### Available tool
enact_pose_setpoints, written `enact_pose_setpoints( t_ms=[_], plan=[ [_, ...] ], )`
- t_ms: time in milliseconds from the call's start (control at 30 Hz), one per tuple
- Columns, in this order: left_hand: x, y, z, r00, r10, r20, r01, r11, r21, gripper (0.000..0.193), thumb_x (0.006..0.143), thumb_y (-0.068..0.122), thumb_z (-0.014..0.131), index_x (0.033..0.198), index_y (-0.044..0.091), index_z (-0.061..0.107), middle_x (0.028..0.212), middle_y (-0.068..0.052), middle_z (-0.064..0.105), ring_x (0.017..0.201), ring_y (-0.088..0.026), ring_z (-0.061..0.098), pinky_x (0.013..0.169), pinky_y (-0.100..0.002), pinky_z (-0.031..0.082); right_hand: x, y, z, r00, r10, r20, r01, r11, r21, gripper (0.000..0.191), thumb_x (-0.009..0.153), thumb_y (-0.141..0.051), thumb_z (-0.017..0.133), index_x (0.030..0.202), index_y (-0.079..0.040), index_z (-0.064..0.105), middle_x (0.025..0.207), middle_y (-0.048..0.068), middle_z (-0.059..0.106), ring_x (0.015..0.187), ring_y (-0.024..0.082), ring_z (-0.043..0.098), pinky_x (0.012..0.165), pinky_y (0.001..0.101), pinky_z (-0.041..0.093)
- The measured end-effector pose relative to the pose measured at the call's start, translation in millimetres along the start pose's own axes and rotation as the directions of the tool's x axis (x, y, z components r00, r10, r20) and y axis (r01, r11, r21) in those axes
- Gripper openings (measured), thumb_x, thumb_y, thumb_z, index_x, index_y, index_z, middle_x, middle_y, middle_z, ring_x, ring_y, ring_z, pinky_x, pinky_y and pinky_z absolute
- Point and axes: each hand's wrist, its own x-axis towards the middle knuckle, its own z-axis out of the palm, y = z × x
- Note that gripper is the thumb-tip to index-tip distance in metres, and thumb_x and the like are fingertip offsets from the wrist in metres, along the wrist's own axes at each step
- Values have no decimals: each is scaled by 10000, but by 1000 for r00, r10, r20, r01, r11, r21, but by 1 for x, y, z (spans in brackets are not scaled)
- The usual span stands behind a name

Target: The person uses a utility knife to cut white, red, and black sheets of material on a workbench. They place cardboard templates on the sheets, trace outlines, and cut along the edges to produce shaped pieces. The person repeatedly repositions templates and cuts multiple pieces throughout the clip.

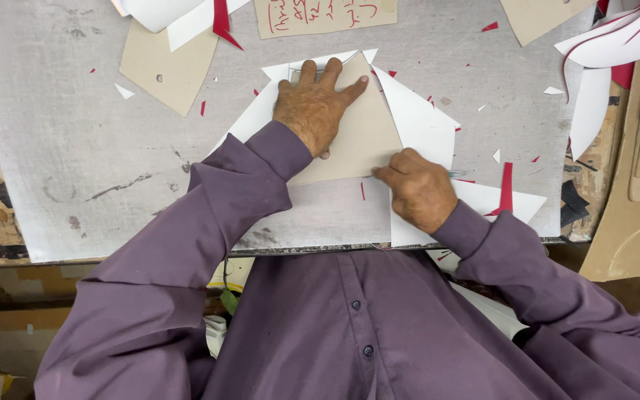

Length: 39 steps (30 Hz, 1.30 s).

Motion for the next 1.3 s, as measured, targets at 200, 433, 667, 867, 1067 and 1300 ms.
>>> enact_pose_setpoints(
  t_ms=[200, 433, 667, 867, 1067, 1300],
  plan=[
    [1, 6, 4, 999, -14, -37, 14, 1000, -8, 1210, 550, 207, 993, 1553, 398, 342, 1562, -86, 306, 1418, -355, 303, 1001, -590, 464, -31, 43, -34, 999, 49, 19, -47, 994, -98, 425, 690, 145, 664, 1051, -44, 787, 858, 58, 634, 827, 223, 637, 655, 339, 572],
    [7, 1, 6, 990, -89, -109, 67, 980, -186, 1290, 498, 135, 1002, 1586, 222, 315, 1503, -104, 383, 1393, -324, 353, 1053, -583, 395, -25, 63, -53, 976, 149, 159, -162, 984, 76, 238, 772, 35, 766, 988, -60, 791, 835, 76, 673, 754, 241, 647, 678, 375, 551],
    [28, -20, -4, 992, -129, 1, 125, 964, -234, 760, 640, 209, 954, 1344, 146, 676, 1179, -105, 727, 1213, -298, 631, 1116, -501, 425, -32, 37, -36, 853, 497, -160, -443, 852, 280, 203, 874, -77, 809, 1064, -43, 746, 888, 91, 679, 713, 214, 650, 627, 336, 520],
    [15, -17, -6, 991, -105, -80, 79, 957, -280, 791, 605, 157, 952, 1316, 115, 607, 1294, -105, 632, 1243, -322, 601, 1013, -466, 517, -42, 36, -5, 893, 250, -375, -306, 947, -96, 160, 939, -89, 781, 1094, -92, 741, 847, 74, 670, 625, 186, 625, 537, 330, 496],
    [21, -10, -7, 961, -63, -269, -22, 954, -299, 974, 423, 2, 963, 1293, 47, 529, 1295, -130, 569, 1216, -334, 554, 933, -407, 543, -46, 37, 2, 900, 226, -373, -303, 939, -163, 155, 955, -112, 741, 1110, -120, 734, 804, 43, 663, 655, 191, 642, 561, 337, 503],
    [19, -4, -19, 983, 44, -178, -68, 989, -132, 396, 675, 63, 869, 1052, 125, 761, 1020, -109, 739, 1103, -300, 650, 984, -436, 498, -48, 40, 8, 898, 233, -374, -315, 933, -176, 146, 980, -141, 724, 1124, -124, 740, 814, 43, 687, 652, 175, 651, 564, 318, 506]
  ],
)
